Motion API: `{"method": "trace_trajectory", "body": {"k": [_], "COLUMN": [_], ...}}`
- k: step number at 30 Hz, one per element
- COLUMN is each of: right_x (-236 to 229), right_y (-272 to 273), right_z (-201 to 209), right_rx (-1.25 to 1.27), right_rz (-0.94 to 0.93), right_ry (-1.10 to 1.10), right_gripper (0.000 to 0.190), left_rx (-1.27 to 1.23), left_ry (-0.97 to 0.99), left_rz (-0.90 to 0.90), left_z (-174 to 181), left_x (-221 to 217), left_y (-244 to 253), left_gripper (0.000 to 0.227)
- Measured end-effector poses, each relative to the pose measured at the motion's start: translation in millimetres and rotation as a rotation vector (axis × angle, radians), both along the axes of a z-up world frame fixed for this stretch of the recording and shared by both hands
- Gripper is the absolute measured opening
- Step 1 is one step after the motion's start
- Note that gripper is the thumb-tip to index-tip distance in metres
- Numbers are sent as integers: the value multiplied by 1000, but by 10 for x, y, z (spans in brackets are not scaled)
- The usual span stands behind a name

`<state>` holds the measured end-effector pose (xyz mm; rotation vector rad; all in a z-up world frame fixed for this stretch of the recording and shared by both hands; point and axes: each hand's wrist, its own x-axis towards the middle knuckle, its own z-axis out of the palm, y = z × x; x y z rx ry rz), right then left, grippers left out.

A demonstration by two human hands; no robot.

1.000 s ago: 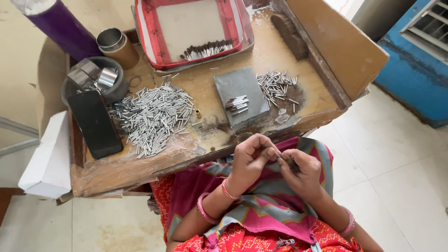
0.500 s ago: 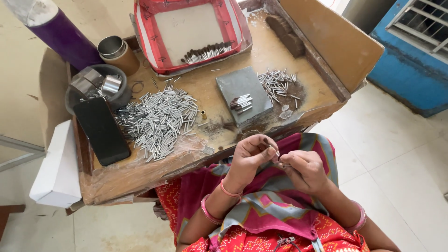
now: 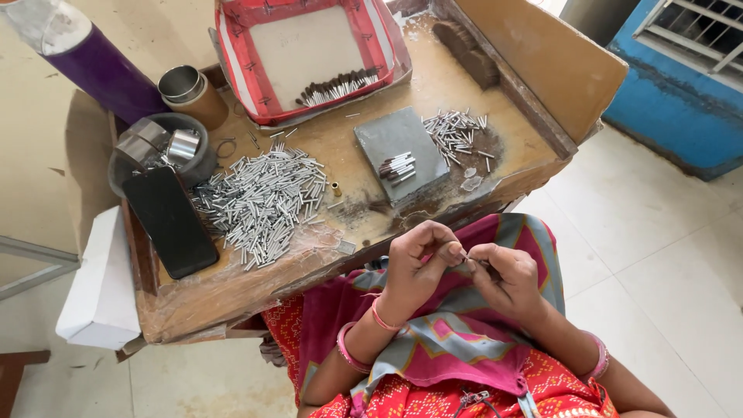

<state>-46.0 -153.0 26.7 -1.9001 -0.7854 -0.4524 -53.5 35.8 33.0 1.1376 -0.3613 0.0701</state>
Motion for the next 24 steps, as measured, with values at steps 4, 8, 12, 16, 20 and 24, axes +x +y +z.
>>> {"method": "trace_trajectory", "body": {"k": [4, 8, 12, 16, 20, 24], "right_x": [25, 92, 142, 299, 504, 575], "right_y": [2, 6, -10, -74, -163, -218], "right_z": [-53, -47, -46, -163, -212, -138], "right_rx": [4, 2, 31, 77, 266, 269], "right_rz": [7, 13, 8, -7, -4, -123], "right_ry": [-4, -11, 17, 131, 258, 257], "right_gripper": [12, 10, 5, 10, 17, 17], "left_rx": [141, 175, 384, 389, 557, 450], "left_ry": [-21, -114, -352, -279, -335, -183], "left_rz": [50, 81, 164, 185, 449, 523], "left_z": [17, 159, 231, 124, 144, 147], "left_x": [1, 36, 92, 144, 168, 198], "left_y": [8, 22, 27, -8, 30, 81], "left_gripper": [4, 7, 15, 16, 15, 10]}}
